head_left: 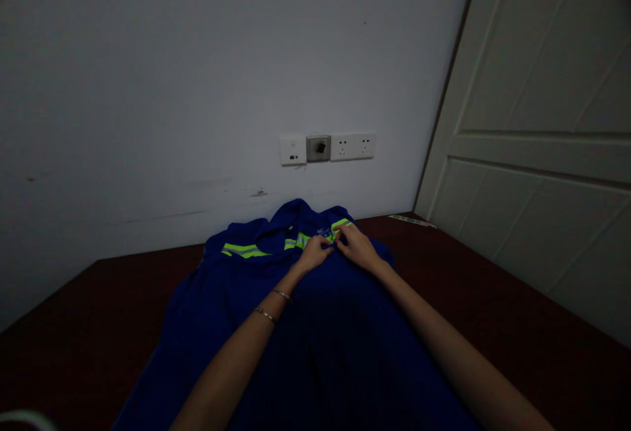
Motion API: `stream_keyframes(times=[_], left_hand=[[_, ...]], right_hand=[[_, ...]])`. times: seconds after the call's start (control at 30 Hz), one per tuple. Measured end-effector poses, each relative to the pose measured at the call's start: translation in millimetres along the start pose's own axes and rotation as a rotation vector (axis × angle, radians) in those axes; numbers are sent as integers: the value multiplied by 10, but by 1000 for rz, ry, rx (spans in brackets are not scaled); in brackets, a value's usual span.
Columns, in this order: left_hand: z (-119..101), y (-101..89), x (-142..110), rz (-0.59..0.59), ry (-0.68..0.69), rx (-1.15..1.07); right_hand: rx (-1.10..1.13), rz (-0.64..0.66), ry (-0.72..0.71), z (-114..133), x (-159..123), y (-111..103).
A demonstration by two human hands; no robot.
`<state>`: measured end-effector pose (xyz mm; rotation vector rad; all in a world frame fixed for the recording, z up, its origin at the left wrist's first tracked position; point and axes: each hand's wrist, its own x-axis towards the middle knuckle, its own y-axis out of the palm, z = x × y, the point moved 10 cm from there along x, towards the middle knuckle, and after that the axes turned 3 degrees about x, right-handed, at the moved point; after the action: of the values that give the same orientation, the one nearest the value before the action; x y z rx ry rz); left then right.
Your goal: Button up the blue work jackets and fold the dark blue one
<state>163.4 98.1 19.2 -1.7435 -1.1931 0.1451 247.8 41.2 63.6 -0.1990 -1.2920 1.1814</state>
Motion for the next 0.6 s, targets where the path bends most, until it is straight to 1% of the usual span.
stream_keyframes(times=[0.1,0.17,0.33,0.47,0.53,0.6], left_hand=[[-46,-9,2,-15,39,46],[-78,-10,3,-17,64,76],[-160,-16,-9,-4,111,137],[-207,-19,-26,7,142,141],[-199,-28,-24,6,138,125],[-154,-31,-7,22,109,53]], right_hand=[[-78,127,16,3,-28,142],[-102,167,24,1,-40,189],[-136,182,-3,38,-42,194],[-96,191,8,20,-43,196],[-71,189,19,7,-41,194],[-52,177,20,7,-37,181]])
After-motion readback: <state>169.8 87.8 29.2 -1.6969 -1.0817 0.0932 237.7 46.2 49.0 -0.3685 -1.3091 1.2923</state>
